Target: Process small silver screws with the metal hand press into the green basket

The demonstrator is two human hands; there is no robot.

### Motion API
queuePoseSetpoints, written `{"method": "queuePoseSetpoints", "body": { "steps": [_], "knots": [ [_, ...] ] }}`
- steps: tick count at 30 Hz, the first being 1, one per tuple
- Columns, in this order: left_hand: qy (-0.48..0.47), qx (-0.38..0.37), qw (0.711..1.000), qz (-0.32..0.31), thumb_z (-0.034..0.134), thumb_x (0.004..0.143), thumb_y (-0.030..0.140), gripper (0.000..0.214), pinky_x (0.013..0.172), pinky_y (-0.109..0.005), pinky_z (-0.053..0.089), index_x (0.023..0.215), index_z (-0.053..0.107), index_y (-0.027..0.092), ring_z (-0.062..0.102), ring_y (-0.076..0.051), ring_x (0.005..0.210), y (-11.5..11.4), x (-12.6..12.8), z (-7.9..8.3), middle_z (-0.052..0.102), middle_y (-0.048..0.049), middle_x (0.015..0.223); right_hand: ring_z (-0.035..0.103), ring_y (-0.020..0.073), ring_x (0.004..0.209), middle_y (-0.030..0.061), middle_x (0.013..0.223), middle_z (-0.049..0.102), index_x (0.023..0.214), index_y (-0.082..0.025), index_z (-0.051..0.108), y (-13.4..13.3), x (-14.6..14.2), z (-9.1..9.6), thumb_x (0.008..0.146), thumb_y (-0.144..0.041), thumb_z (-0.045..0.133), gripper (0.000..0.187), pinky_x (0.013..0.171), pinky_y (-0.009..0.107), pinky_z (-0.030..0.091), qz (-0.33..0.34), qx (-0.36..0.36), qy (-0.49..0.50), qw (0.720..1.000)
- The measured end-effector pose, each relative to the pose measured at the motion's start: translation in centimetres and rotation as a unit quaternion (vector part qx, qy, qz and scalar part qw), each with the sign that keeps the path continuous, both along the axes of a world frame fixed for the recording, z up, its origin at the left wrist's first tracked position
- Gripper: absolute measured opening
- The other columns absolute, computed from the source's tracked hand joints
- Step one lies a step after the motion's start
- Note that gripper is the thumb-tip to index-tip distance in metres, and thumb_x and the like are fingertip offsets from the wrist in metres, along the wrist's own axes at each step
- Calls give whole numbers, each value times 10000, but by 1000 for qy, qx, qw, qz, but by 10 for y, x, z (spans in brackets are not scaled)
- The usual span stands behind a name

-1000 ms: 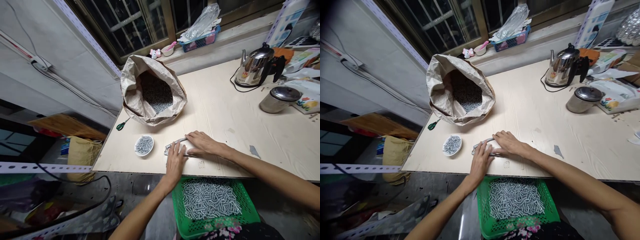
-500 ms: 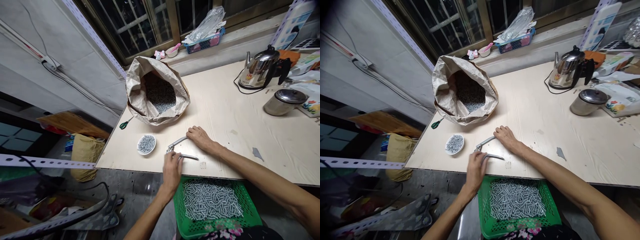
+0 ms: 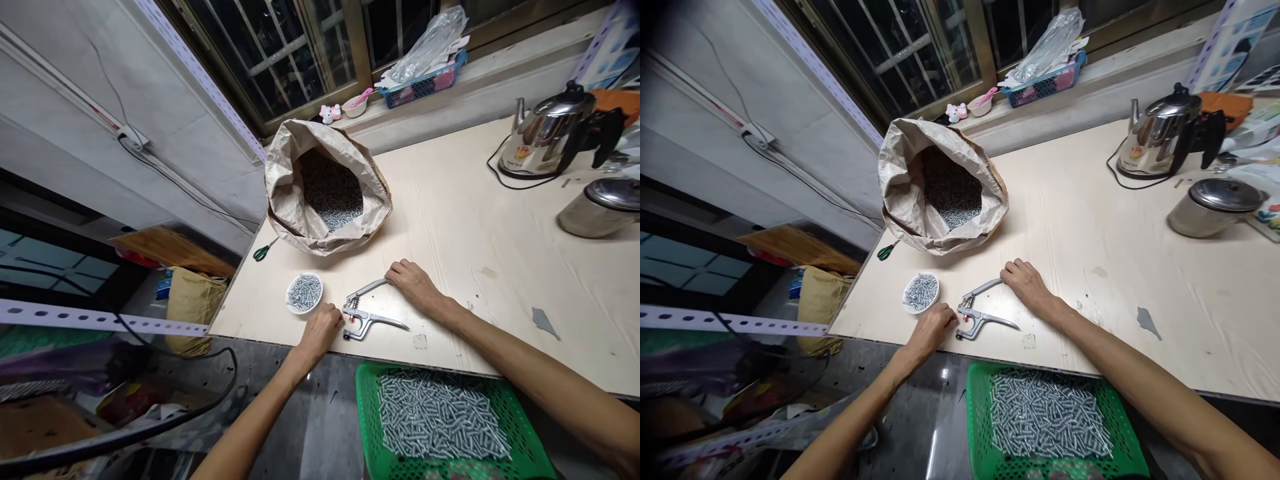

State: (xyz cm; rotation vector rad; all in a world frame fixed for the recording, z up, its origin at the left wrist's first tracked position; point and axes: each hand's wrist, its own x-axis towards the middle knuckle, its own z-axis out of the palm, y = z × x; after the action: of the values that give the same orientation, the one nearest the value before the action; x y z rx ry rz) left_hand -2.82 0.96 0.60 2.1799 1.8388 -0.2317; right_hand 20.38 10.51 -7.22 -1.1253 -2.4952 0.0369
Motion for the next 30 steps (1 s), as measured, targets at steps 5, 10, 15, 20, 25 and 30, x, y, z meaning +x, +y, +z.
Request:
{"method": "queuePoseSetpoints", "body": {
  "steps": [5, 10, 15, 20, 25, 30],
  "knots": [
    [-173, 39, 984, -22, 583, 866, 234, 107, 697, -257, 461, 892, 672, 180, 596, -166, 821, -44, 29, 17, 646, -48, 860, 456, 185, 820, 52, 860, 588, 829, -185, 587, 0, 0, -1, 926, -132, 442, 182, 679, 300, 302, 9, -6, 18, 1000],
    [-114, 178, 975, 73, 532, 890, 248, 138, 717, -294, 468, 876, 659, 195, 591, -187, 829, -36, 1, 17, 640, -54, 861, 471, 189, 819, 57, 855, 590, 839, -184, 591, -2, 0, 1, 929, -140, 429, 190, 678, 305, 308, 7, -7, 24, 1000],
    [19, 242, 943, 228, 495, 889, 236, 179, 723, -311, 462, 914, 659, 169, 592, -215, 860, -4, -71, 7, 630, -79, 894, 468, 192, 813, 51, 839, 584, 824, -186, 594, -2, -1, -1, 928, -145, 439, 191, 678, 305, 303, 6, -3, 26, 1000],
    [40, 234, 953, 190, 500, 883, 219, 198, 717, -279, 457, 996, 660, 187, 577, -209, 927, 3, -88, -3, 619, -77, 933, 459, 186, 799, 48, 842, 576, 844, -183, 599, -3, -1, -3, 944, -176, 427, 199, 670, 300, 303, 2, -3, 32, 999],
    [38, 242, 957, 158, 476, 889, 209, 197, 752, -285, 453, 870, 669, 177, 568, -206, 906, 6, -88, -8, 619, -74, 875, 460, 190, 810, 50, 844, 577, 862, -179, 605, -3, -1, -5, 943, -170, 425, 197, 676, 300, 307, 6, 1, 41, 999],
    [-38, 260, 951, 162, 469, 880, 241, 202, 783, -293, 456, 885, 663, 186, 592, -199, 893, 5, -95, -8, 653, -75, 893, 467, 189, 807, 55, 843, 583, 861, -182, 607, -3, -1, -5, 937, -165, 430, 193, 672, 296, 311, 8, 7, 42, 999]
  ]
}}
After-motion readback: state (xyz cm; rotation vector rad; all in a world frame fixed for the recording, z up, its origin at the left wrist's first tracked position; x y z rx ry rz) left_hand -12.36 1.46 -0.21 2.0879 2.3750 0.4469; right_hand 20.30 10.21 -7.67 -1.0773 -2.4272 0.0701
